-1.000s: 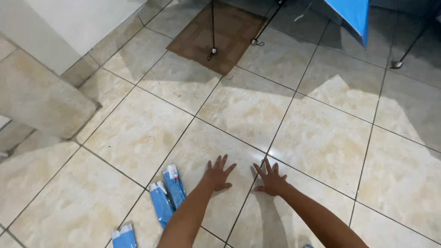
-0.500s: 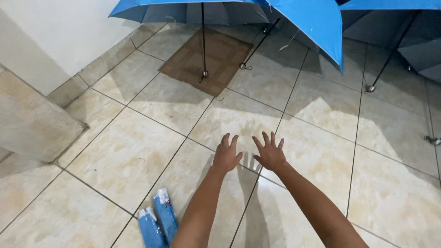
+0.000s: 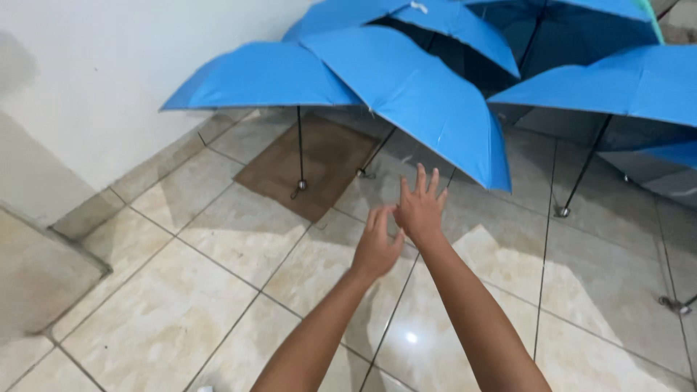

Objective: The person folds an open umbrella by hand, collapses the ribs, gathers the fabric, and inserts it into a matching storage sleeve.

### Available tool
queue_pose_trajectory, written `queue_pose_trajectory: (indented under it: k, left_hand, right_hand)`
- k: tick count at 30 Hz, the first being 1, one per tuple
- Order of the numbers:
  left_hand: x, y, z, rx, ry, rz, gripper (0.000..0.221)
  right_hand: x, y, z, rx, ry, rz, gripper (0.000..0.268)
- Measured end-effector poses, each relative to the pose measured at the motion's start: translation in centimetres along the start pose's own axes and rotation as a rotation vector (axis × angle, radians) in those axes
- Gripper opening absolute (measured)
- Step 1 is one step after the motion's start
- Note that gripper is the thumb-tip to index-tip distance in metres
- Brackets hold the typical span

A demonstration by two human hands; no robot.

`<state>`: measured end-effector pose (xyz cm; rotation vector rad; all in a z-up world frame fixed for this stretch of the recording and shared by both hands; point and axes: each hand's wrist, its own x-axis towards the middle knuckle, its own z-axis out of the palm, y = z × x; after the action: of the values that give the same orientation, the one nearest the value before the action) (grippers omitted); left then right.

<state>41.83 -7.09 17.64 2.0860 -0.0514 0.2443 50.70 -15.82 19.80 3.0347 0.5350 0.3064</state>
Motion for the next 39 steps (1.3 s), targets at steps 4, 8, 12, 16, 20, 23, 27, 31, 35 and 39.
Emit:
queue_pose_trajectory:
  k: [4, 8, 12, 16, 20, 23, 27, 31, 35, 39]
  left_hand:
    - [-1.1, 3.3, -1.1, 0.022, -0.093, -0.074, 0.051]
    - [-0.3, 2.7, -0.5, -0.095, 0.004, -0.085, 0.048]
    - [0.0, 2.8, -0.9, -0.077, -0.016, -0.114, 0.053]
    - [0.6, 2.4, -1.2, -0.068, -0.02, -0.175, 0.049]
    - [0.8, 0.6, -0.7, -0.076, 0.037, -0.157, 0.047]
    - [0.2, -0.5, 0.0, -0.087, 0.08, -0.115, 0.045]
    - [-0.4, 0.1, -0.3, -0.085, 0.102, -0.054, 0.044]
    - [-2.4, 5.4, -3.3, -0.142, -0.002, 0.038, 0.052]
    - [-3.6, 4.6, -2.1, -0.135, 0.103, 0.111, 0.055]
    - [-5.4, 2.5, 0.6, -0.24, 0.253, 0.31, 0.056]
  right_hand:
    - [4.5, 1.5, 0.7, 0.041, -0.021, 0.069, 0.066]
    - [7.2, 2.0, 2.1, -0.004, -0.141, 0.167, 0.064]
    - [8.3, 2.4, 2.6, 0.043, -0.231, 0.217, 0.061]
    - [8.9, 3.2, 5.5, 0.046, -0.046, 0.215, 0.086]
    - [8.1, 3.7, 7.4, 0.17, 0.117, 0.179, 0.081]
    - [5.8, 4.3, 8.5, 0.28, 0.225, 0.097, 0.074]
    - [2.0, 4.0, 8.0, 0.332, 0.476, -0.031, 0.058]
    - [-3.5, 2.1, 3.6, 0.31, 0.574, -0.03, 0.062]
    - [-8.3, 0.7, 0.6, 0.376, 0.887, -0.193, 0.049]
    - [-12.5, -0.1, -1.7, 0.387, 0.994, -0.247, 0.046]
